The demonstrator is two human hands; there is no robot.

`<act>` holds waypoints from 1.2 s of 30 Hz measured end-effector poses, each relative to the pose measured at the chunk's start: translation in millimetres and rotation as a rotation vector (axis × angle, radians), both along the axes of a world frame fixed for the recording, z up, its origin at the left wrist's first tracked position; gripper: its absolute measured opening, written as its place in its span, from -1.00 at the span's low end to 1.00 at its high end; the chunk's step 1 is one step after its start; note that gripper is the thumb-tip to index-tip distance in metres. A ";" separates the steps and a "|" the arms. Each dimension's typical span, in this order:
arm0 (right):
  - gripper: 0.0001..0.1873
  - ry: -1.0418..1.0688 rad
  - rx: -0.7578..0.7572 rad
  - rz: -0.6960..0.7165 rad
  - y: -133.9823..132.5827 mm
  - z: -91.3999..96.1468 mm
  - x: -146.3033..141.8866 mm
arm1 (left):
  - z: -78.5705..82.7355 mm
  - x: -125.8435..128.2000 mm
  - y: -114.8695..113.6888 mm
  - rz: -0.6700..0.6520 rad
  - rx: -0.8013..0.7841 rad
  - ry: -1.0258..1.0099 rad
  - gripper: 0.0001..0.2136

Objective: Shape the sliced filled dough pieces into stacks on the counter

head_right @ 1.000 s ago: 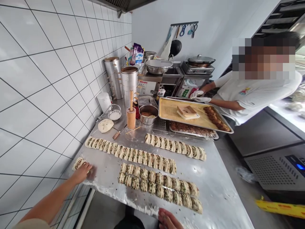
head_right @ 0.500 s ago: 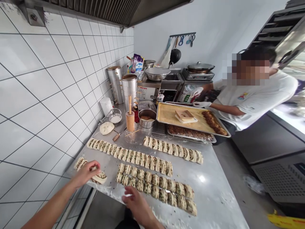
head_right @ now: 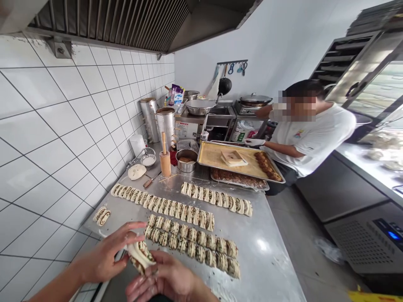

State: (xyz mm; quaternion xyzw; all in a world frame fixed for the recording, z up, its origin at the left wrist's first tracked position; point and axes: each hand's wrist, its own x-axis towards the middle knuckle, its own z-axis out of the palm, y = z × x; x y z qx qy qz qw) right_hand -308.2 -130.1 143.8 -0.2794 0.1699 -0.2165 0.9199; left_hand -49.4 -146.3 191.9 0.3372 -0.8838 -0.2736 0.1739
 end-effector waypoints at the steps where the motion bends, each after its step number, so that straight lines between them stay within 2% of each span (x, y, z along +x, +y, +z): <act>1: -0.59 -0.013 0.011 -0.006 1.7 3.1 -1.6 | -3.3 -2.4 1.1 -0.003 -0.047 -0.008 -0.33; 6: -0.63 -0.005 0.014 -0.026 9.0 20.1 -8.7 | -5.7 -16.4 1.0 -0.019 -0.296 -0.068 -0.42; 9: -0.67 0.059 -0.026 -0.077 10.8 26.5 -11.9 | 1.7 -26.3 0.3 0.010 -0.267 -0.091 -0.43; 11: -0.73 0.129 -0.128 -0.138 11.5 28.9 -12.8 | 5.9 -35.5 1.0 0.056 -0.138 -0.046 -0.49; 13: -0.74 0.198 -0.286 -0.232 13.1 29.6 -12.2 | 6.6 -47.7 4.2 0.169 0.037 0.052 -0.57; 15: -0.70 0.259 -0.407 -0.345 16.1 27.5 -9.5 | 2.6 -63.0 10.9 0.318 0.240 0.193 -0.70; 17: -0.68 0.300 -0.448 -0.445 20.1 21.9 -4.9 | -4.9 -79.7 21.0 0.429 0.486 0.352 -0.84; 21: -0.58 0.383 -0.449 -0.554 26.4 6.1 2.3 | -17.1 -104.7 42.8 0.435 1.003 0.597 -0.72; 25: -0.43 0.592 -0.685 -0.671 28.1 -3.7 -8.8 | -13.3 -110.0 46.4 0.555 1.317 0.851 -0.67; 28: -0.47 0.641 -0.917 -0.619 28.1 -5.7 -29.0 | -8.4 -109.2 38.1 0.654 1.459 1.021 -0.70; 31: -0.47 0.552 -1.128 -0.540 28.2 -2.7 -50.0 | -7.2 -108.9 32.7 0.688 1.505 1.072 -0.67; 33: -0.45 0.511 -1.138 -0.516 29.5 1.7 -60.0 | -8.1 -109.9 33.0 0.632 1.454 1.031 -0.61; 36: -0.43 0.536 -0.973 -0.464 34.7 3.4 -67.1 | -16.2 -116.2 34.8 0.515 1.281 0.867 -0.51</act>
